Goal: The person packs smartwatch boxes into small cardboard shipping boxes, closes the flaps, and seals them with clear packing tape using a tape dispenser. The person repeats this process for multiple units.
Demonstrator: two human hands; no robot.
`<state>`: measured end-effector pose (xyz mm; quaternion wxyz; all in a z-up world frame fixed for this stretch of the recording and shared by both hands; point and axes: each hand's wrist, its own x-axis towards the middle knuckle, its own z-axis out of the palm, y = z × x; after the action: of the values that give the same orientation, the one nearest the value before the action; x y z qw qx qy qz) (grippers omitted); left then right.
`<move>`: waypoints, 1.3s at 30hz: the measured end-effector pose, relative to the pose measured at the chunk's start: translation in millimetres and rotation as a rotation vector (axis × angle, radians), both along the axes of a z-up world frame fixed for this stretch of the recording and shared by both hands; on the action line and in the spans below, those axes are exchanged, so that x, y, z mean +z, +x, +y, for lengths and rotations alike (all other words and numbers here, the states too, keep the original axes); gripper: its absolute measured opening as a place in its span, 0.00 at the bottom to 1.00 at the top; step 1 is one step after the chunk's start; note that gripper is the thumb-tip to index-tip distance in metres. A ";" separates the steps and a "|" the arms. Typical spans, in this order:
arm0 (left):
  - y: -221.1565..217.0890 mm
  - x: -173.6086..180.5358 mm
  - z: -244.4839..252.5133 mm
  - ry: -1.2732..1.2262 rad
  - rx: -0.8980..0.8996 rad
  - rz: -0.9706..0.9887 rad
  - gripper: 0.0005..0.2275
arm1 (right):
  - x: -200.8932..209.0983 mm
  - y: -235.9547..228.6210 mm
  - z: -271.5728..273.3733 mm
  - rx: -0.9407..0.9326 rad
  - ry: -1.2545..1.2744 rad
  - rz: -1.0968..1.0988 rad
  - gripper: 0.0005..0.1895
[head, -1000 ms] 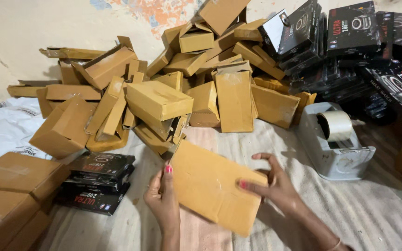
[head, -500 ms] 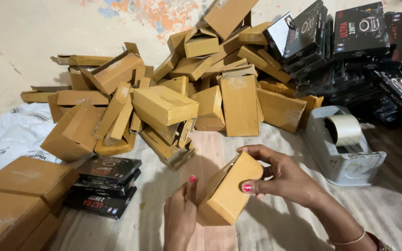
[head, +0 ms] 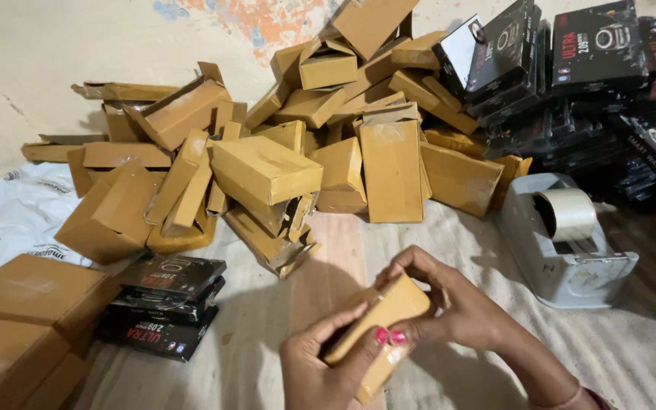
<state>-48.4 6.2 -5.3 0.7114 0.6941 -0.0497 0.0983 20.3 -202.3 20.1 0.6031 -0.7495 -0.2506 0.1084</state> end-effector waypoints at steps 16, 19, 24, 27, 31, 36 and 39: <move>3.7 -111.8 -84.8 0.470 0.068 -0.707 0.21 | -67.6 -42.1 -47.4 -0.595 0.494 0.475 0.22; 7.2 -85.6 -83.2 0.434 0.032 -0.535 0.20 | -71.2 -38.7 -52.1 -0.515 0.586 0.432 0.14; 73.2 -28.0 -60.2 0.899 -0.070 -0.070 0.30 | -71.3 -51.4 -55.4 -0.753 0.339 0.588 0.16; 119.9 -19.0 -61.2 1.028 -0.325 -0.002 0.34 | -85.3 -64.2 -56.6 -0.694 0.187 0.448 0.22; 167.4 -25.7 -67.0 0.893 -0.803 0.369 0.33 | -127.6 -81.6 -37.6 -0.565 -0.097 -0.188 0.34; 181.0 -17.8 -72.3 0.971 -0.997 0.395 0.38 | -147.6 -73.7 -28.3 -0.577 -0.250 -0.226 0.45; 167.6 15.8 -62.3 0.683 -0.908 0.149 0.47 | -119.0 -64.5 -42.4 -0.425 0.236 0.062 0.41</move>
<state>119.2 -56.1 10.5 0.4193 0.7987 -0.3214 -0.2881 -44.1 -244.7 -98.9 0.7032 -0.7060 -0.0798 -0.0279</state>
